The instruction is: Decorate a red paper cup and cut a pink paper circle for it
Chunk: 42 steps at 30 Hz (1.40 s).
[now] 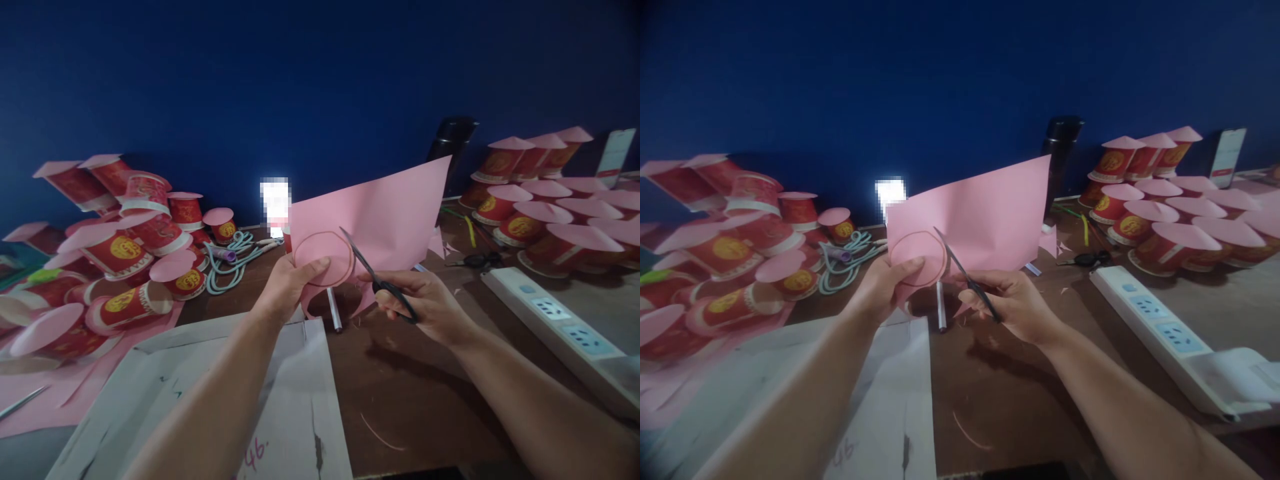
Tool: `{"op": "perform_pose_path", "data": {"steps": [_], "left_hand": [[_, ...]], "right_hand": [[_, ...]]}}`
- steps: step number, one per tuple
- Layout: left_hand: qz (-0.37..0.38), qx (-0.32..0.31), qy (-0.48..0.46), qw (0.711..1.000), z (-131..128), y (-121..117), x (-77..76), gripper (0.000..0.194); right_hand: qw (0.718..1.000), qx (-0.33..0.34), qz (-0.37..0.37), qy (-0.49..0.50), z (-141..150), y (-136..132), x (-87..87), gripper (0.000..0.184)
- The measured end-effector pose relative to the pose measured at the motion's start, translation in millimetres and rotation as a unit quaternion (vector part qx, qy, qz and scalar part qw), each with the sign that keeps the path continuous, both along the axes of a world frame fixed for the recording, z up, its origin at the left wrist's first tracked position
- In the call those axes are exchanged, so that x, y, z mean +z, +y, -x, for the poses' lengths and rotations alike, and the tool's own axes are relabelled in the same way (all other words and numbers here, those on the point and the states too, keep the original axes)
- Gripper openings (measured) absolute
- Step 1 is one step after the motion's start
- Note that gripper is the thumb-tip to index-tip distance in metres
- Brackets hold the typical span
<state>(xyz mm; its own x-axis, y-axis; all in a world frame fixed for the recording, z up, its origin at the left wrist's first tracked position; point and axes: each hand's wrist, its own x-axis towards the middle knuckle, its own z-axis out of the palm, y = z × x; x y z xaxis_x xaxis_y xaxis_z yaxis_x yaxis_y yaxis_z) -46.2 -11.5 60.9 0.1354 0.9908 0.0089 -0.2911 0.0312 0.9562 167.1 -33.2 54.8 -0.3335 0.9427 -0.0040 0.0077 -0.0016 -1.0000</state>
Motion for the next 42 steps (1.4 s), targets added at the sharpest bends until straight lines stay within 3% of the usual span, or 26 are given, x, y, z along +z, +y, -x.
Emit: {"op": "perform_pose_path", "data": {"steps": [11,26,38,40,42], "left_hand": [[-0.003,0.009,0.001,1.0,1.8,1.0,0.9,0.03],[0.002,0.01,-0.015,1.0,1.5,0.7,3.2,0.035],[0.006,0.028,0.014,1.0,3.6,3.3,-0.5,0.036],[-0.01,0.042,0.034,0.998,3.9,6.2,-0.7,0.036],[-0.055,0.096,0.077,0.991,4.0,8.1,0.4,0.036]], "right_hand": [[1.0,-0.001,-0.002,0.025,1.9,-0.6,1.4,0.047],[1.0,-0.002,0.001,0.02,0.6,-0.6,-2.6,0.032],[0.999,-0.028,0.027,0.016,2.4,-0.8,-3.2,0.048],[0.999,-0.033,0.019,0.018,2.1,0.6,-2.8,0.049],[0.999,-0.04,0.007,0.015,1.4,2.3,-2.5,0.049]]}}
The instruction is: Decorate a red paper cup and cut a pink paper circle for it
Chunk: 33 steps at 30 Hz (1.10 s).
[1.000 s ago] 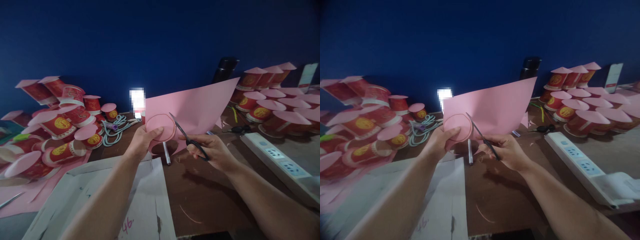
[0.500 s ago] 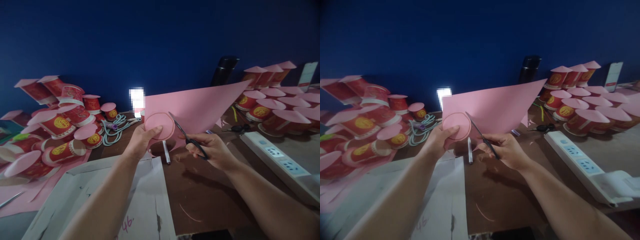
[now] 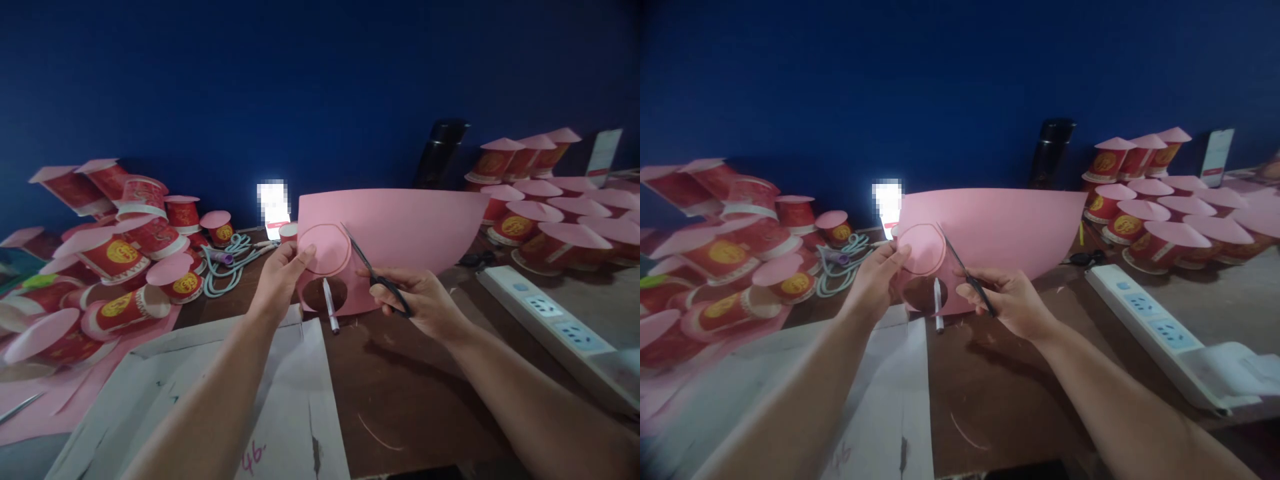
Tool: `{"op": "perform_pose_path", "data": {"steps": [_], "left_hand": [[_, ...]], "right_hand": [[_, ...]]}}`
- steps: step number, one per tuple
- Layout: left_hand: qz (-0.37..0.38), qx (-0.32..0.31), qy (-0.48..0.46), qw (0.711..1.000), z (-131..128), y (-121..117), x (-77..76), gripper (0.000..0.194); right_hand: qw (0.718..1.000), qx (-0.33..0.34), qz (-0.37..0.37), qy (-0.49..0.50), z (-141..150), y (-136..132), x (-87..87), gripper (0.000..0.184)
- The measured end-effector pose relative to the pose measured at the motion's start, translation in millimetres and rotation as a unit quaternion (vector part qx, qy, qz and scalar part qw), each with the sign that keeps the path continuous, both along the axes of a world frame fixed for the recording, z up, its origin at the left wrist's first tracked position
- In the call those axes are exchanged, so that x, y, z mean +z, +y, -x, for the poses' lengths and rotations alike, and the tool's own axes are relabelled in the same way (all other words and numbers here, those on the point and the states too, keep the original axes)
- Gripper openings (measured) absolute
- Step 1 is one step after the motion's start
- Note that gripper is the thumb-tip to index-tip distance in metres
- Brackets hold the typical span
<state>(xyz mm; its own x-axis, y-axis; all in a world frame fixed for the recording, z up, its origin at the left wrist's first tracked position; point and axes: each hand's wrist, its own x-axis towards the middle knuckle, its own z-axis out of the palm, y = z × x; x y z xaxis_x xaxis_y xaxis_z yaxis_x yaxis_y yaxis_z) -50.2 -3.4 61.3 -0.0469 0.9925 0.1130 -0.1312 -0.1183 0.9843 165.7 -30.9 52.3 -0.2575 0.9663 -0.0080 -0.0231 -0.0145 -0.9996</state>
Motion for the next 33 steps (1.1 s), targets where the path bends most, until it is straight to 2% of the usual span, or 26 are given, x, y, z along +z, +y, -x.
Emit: {"op": "perform_pose_path", "data": {"steps": [2,4,5,6,7,8,10,12,14,15,17,19,22,24,26,30,33], "left_hand": [[-0.079,0.11,0.08,0.988,-1.9,-3.1,2.4,0.034],[-0.178,0.248,0.17,0.937,-7.9,-13.3,4.7,0.028],[-0.228,0.283,0.204,0.909,-12.4,-20.4,4.9,0.02],[-0.266,0.278,0.232,0.894,-17.7,-27.8,4.3,0.015],[-0.279,0.237,0.261,0.893,-23.2,-34.5,2.6,0.021],[-0.256,0.174,0.3,0.902,-28.4,-39.5,-0.1,0.032],[-0.187,0.058,0.389,0.9,-35.7,-42.5,-7.6,0.043],[-0.054,0.001,0.429,0.901,-38.0,-36.3,-16.3,0.053],[0.043,-0.049,0.367,0.928,-37.7,-25.9,-24.2,0.059],[0.058,-0.061,0.296,0.952,-38.0,-21.0,-27.5,0.056],[0.094,-0.083,0.088,0.988,-41.4,-14.2,-32.6,0.051],[0.107,-0.075,-0.097,0.987,-48.2,-10.8,-35.7,0.05],[0.086,0.012,-0.277,0.957,-58.4,-8.1,-35.5,0.039],[0.074,0.052,-0.328,0.94,-62.3,-6.1,-32.7,0.038],[0.084,0.085,-0.341,0.933,-64.6,-4.2,-29.9,0.039],[0.102,0.14,-0.316,0.933,-68.4,-2.9,-29.7,0.041],[0.138,0.153,-0.256,0.945,-68.6,-4.6,-32.2,0.042]], "right_hand": [[1.0,-0.007,-0.011,-0.005,-0.3,1.6,-0.2,0.049],[1.0,-0.017,-0.018,-0.007,0.4,2.7,-0.9,0.05],[1.0,-0.022,-0.017,-0.007,1.0,3.1,-1.4,0.051],[1.0,-0.026,-0.014,-0.006,1.7,3.5,-1.9,0.051],[1.0,-0.029,-0.01,-0.004,2.3,3.7,-2.5,0.051],[0.999,-0.031,-0.007,-0.001,2.7,4.0,-3.0,0.051],[0.999,-0.036,-0.006,0.0,2.9,4.5,-3.9,0.05],[0.999,-0.043,-0.006,0.0,2.5,5.1,-4.6,0.05],[0.999,-0.042,-0.003,0.004,2.0,5.3,-5.1,0.052],[0.999,-0.039,-0.001,0.008,1.9,5.3,-5.4,0.052],[1.0,-0.028,0.0,0.014,1.9,4.9,-6.3,0.05],[1.0,-0.015,-0.001,0.018,2.4,4.4,-7.8,0.047],[1.0,0.003,-0.006,0.01,3.8,3.9,-10.2,0.045],[1.0,0.007,-0.008,-0.006,4.9,3.8,-11.5,0.045],[1.0,0.012,-0.01,-0.017,6.3,3.7,-12.9,0.044],[1.0,0.024,0.0,-0.015,8.6,3.3,-15.3,0.045],[1.0,0.019,0.014,-0.009,9.5,2.8,-15.3,0.05]]}}
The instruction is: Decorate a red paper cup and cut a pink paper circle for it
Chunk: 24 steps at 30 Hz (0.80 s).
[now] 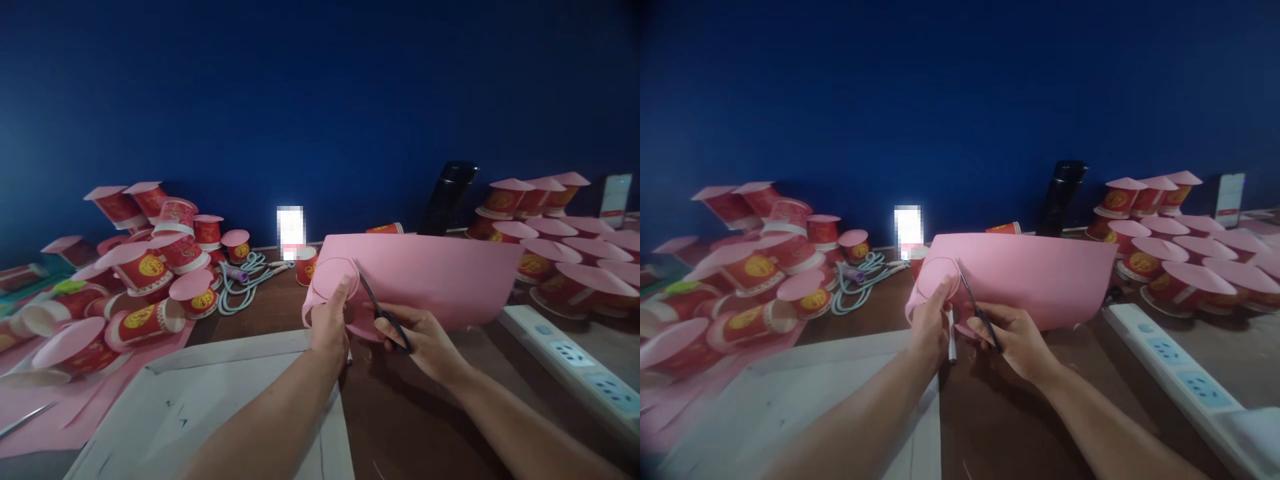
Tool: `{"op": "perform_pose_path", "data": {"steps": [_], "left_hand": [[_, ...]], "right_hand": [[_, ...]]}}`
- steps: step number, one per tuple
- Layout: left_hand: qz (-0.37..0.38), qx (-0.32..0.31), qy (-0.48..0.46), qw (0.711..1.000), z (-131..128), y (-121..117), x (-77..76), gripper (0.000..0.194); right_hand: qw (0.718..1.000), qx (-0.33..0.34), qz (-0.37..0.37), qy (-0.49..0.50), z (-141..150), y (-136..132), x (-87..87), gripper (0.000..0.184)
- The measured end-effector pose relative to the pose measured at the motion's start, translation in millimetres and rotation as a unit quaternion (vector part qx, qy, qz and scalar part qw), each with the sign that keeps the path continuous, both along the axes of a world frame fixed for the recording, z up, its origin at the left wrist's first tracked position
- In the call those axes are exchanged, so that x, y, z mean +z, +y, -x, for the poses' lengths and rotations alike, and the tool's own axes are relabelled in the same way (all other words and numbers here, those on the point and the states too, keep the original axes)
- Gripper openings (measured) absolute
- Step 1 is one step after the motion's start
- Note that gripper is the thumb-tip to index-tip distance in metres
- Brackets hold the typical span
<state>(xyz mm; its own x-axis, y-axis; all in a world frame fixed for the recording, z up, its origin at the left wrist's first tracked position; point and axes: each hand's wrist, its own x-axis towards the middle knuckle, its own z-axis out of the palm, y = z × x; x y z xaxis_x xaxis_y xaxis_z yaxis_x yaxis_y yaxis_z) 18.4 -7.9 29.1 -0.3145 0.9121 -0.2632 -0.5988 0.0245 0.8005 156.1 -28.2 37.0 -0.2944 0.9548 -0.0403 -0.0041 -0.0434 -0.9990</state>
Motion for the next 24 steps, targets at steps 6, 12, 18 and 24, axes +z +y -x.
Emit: {"op": "perform_pose_path", "data": {"steps": [6,12,18,24], "left_hand": [[0.048,-0.036,0.148,0.987,7.8,-4.8,5.4,0.048],[-0.057,-0.015,0.124,0.991,2.4,-8.8,12.1,0.036],[-0.108,-0.017,0.058,0.992,-2.5,-10.3,7.1,0.051],[-0.109,-0.053,0.061,0.991,0.1,-13.4,11.2,0.046]], "right_hand": [[1.0,-0.022,0.002,-0.012,-0.2,-1.1,3.4,0.053],[0.999,-0.031,-0.025,-0.037,-2.5,-0.7,6.2,0.049],[0.998,-0.043,-0.041,-0.038,-2.6,-2.4,8.9,0.05],[0.998,-0.038,-0.036,-0.015,-1.3,-4.3,10.2,0.048]]}}
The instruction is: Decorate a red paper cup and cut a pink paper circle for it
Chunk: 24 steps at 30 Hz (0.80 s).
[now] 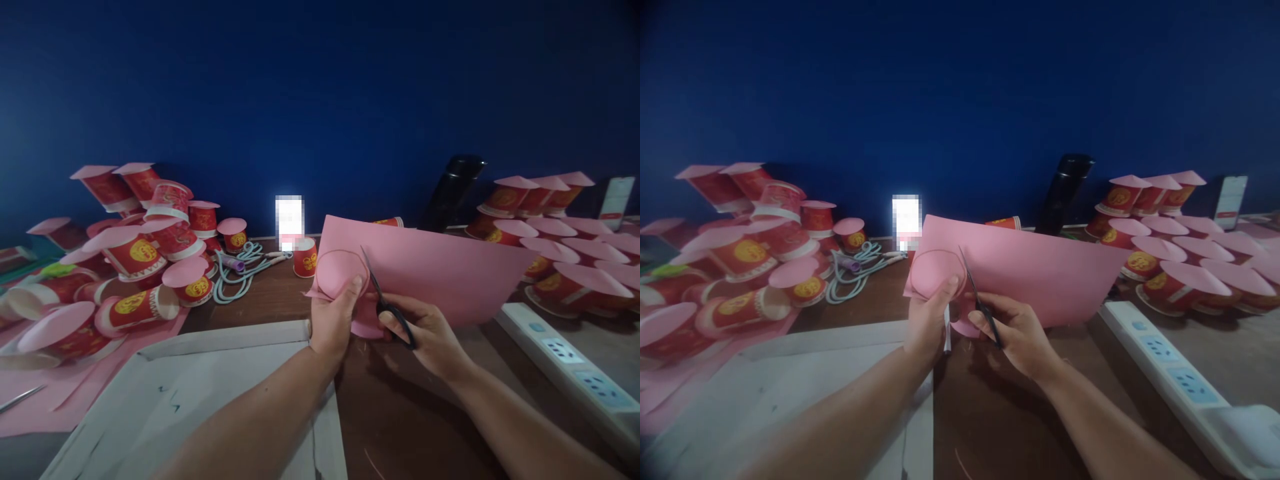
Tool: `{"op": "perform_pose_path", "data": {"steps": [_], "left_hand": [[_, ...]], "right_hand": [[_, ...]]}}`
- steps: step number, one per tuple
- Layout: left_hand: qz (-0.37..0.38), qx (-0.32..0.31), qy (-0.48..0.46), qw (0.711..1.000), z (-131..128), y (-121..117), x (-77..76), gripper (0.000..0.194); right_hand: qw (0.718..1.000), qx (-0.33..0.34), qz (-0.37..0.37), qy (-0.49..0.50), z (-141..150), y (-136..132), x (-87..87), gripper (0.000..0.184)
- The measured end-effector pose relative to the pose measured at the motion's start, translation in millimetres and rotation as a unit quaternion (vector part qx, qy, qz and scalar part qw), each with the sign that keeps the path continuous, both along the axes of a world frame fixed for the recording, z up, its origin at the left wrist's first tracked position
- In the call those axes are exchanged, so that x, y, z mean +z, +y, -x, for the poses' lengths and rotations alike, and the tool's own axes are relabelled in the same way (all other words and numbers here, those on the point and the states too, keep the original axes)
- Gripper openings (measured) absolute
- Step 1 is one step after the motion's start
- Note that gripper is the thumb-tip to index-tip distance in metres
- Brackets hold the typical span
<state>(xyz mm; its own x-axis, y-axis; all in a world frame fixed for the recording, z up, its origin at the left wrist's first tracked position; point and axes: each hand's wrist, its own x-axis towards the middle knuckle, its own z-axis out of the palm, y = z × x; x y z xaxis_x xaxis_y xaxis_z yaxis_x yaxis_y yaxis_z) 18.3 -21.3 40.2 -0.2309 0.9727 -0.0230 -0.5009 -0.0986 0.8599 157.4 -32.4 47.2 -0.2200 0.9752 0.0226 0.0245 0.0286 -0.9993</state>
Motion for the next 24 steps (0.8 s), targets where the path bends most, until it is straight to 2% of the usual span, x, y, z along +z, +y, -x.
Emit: {"op": "perform_pose_path", "data": {"steps": [9,15,24], "left_hand": [[0.009,-0.009,-0.007,1.0,1.5,-0.7,2.7,0.061],[0.008,-0.025,-0.002,1.0,2.4,0.6,0.4,0.053],[0.015,-0.022,-0.003,1.0,3.8,0.7,-0.3,0.049]], "right_hand": [[1.0,-0.004,-0.007,-0.016,-0.7,0.5,-0.2,0.05],[1.0,-0.005,-0.011,-0.021,-0.9,-0.3,1.7,0.049],[1.0,-0.002,0.009,-0.006,-3.5,1.3,-4.7,0.046]]}}
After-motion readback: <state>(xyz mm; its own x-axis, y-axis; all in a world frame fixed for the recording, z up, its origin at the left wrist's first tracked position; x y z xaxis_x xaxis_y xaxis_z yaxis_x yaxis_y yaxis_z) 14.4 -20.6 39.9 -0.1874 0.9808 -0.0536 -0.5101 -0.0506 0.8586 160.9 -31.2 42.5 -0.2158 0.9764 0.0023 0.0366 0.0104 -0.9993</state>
